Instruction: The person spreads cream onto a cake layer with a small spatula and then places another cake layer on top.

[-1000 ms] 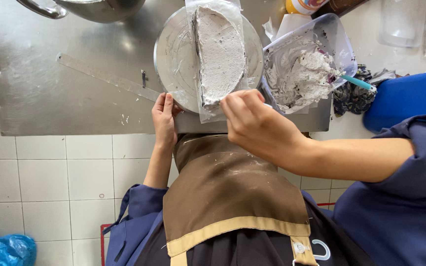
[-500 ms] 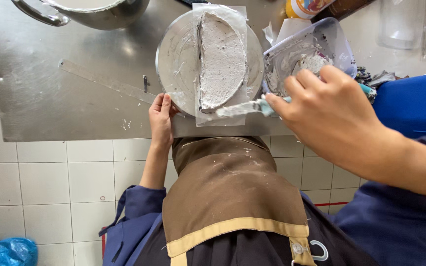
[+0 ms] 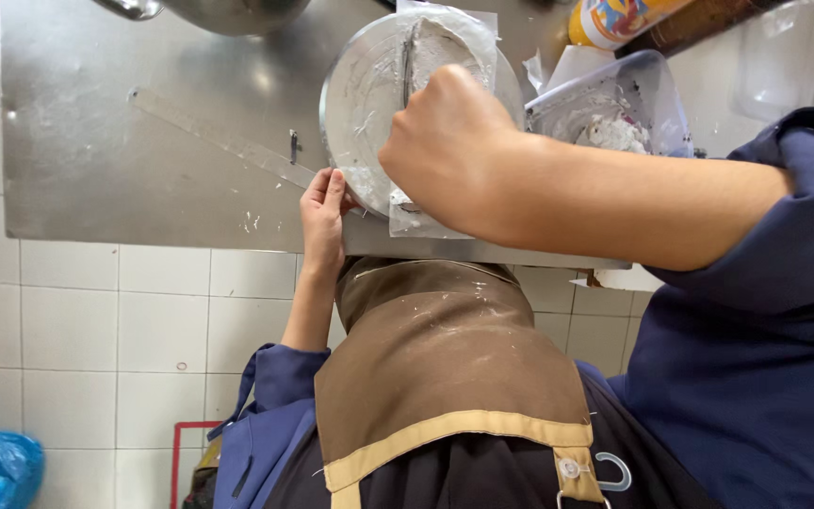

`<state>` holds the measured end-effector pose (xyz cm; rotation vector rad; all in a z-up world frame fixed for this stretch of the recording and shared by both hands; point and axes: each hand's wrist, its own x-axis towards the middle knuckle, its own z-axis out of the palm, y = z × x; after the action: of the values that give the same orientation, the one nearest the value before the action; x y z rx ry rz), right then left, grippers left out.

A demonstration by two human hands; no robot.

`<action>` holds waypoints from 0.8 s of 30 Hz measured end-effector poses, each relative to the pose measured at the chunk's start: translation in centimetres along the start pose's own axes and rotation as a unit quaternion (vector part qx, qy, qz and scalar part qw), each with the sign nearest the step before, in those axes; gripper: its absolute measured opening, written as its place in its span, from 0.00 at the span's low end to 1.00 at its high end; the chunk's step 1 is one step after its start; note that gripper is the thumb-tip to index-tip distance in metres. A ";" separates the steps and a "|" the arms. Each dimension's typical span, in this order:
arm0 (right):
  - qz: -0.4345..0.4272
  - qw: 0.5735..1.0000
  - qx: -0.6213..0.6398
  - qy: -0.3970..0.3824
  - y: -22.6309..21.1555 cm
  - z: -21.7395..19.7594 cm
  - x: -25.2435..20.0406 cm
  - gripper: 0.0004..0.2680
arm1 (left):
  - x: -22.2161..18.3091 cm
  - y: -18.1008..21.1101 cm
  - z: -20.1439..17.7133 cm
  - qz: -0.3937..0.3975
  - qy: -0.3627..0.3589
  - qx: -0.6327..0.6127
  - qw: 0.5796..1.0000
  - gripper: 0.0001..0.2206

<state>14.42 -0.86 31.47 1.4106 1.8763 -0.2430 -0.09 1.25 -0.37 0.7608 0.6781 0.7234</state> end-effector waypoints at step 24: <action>-0.048 0.948 -0.287 0.131 -6.6 2.2 -5.0 0.09 | 0.5 -0.7 -0.4 0.012 -0.015 -0.012 1.000 0.11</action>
<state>10.05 -8.28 31.40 0.9825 2.0081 0.4385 0.06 1.42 -1.25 0.7568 0.6331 0.7397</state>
